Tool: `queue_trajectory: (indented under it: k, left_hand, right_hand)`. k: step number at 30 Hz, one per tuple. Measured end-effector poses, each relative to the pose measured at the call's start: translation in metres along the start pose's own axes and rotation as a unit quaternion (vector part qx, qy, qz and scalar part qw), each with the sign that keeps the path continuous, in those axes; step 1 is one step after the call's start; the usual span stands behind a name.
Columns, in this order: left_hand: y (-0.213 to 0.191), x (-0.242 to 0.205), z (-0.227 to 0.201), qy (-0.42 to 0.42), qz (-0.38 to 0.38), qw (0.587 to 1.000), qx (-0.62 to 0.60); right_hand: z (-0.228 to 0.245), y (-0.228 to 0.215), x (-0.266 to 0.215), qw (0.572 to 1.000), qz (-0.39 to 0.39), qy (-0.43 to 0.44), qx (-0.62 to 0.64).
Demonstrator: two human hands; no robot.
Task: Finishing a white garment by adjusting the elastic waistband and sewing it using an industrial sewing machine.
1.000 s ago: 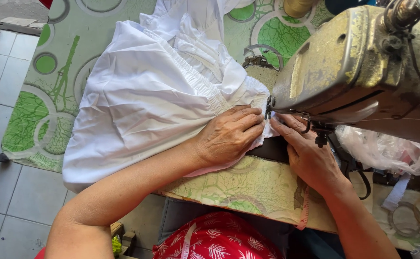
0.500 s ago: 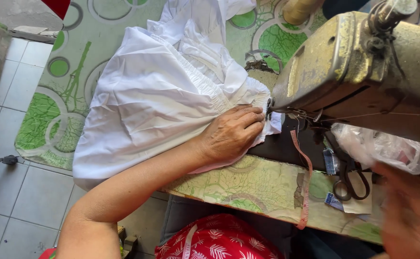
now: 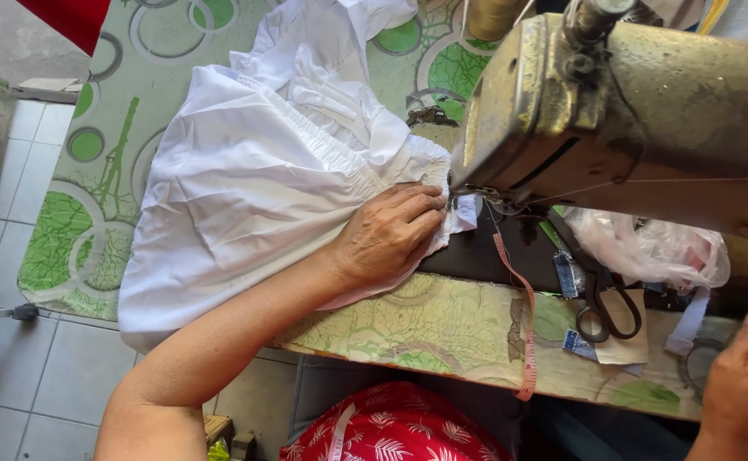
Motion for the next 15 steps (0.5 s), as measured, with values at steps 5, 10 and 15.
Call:
queue_trajectory:
  k: [5, 10, 15]
  left_hand:
    - [-0.001, 0.003, -0.002, -0.004, 0.003, 1.0, -0.003]
    - [-0.004, 0.008, -0.01, 0.009, -0.003, 1.0, -0.019]
    - [-0.006, 0.011, -0.014, 0.007, -0.009, 1.0, -0.021]
  right_hand:
    - [-0.001, 0.002, -0.002, 0.999, 0.015, -0.001, -0.031]
    - [0.008, -0.003, 0.001, 0.999, 0.029, 0.031, -0.031]
    - [0.008, -0.006, 0.001, 0.997, 0.015, 0.007, -0.075]
Point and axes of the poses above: each hand's wrist, its own x-axis towards the middle knuckle, its own y-axis out of the palm, z = x × y, the point moved 2 cm from there along x, towards the middle knuckle, and after that the axes turned 12 degrees about -x, right-handed, at the moved point
